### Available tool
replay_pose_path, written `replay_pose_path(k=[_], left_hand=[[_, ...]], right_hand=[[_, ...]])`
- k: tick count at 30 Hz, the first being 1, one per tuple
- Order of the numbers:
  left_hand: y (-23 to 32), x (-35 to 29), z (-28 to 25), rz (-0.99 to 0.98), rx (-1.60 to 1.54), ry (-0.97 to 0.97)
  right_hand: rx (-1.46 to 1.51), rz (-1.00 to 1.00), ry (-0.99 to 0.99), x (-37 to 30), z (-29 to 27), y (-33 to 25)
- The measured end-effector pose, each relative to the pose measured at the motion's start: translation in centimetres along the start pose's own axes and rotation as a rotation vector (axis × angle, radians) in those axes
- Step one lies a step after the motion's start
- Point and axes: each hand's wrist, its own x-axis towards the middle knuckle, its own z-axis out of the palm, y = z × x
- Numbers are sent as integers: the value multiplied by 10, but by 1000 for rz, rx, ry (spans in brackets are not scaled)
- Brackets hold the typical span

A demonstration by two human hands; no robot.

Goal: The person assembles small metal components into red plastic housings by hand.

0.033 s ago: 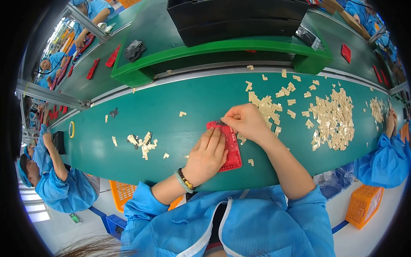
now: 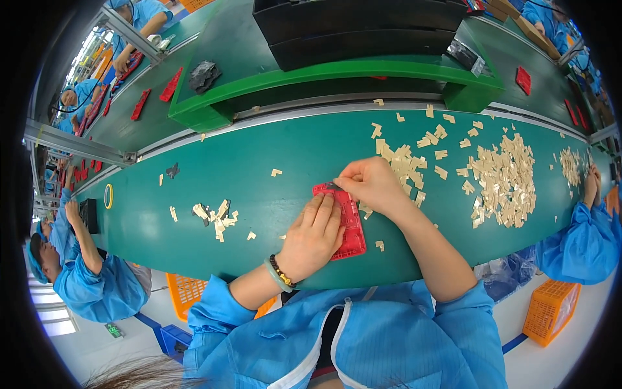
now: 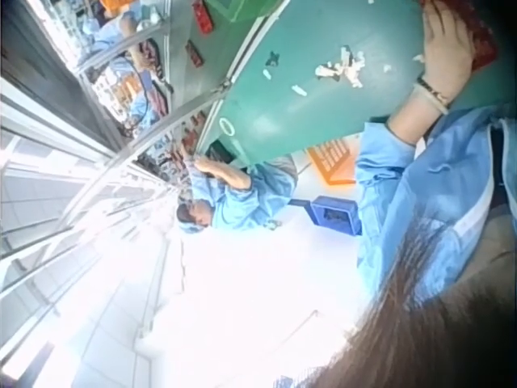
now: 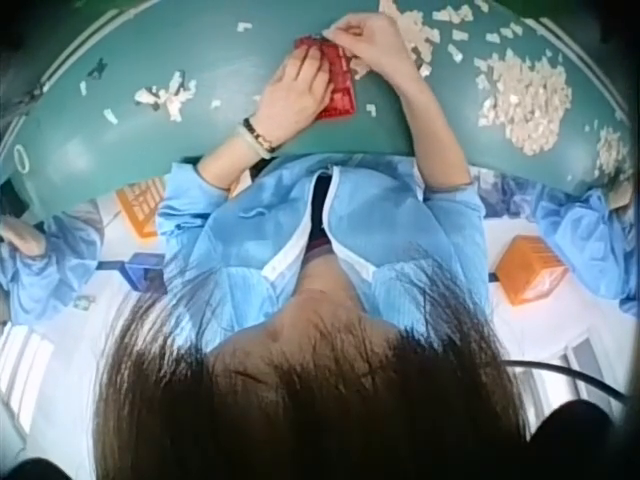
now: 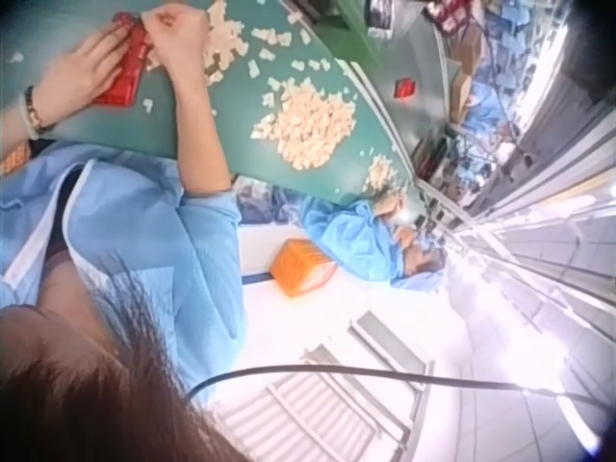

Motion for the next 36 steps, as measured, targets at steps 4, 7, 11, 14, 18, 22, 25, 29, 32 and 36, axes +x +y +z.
replay_pose_path(k=[4, 7, 11, 14, 18, 22, 25, 29, 32, 36], left_hand=[[1, 1, 0, -6, -17, -1], [0, 2, -1, -5, -12, 0], [0, 1, -1, -12, -8, 0], [0, 0, -1, -9, -8, 2], [1, 0, 1, -20, -37, -1], [-2, 1, 1, -84, -122, 7], [-3, 1, 0, -83, -181, 14], [-6, 6, -3, -67, -186, -8], [-8, 8, -5, -47, -192, -14], [-6, 6, -2, -54, -173, 0]], right_hand=[[-122, -23, 41, 2, 5, 6], [-144, -42, 77, 2, 8, 7], [-190, -74, 91, 1, 9, 7], [-176, -64, 74, 0, 9, 5], [-217, -111, 58, 0, 7, 6], [-299, -134, 56, -2, 7, -2], [-330, -191, 89, -6, 11, 0], [-1085, -534, 301, -17, 23, 7], [-1173, -606, 447, -27, 28, -4], [-1103, -663, 460, -36, 13, -2]])
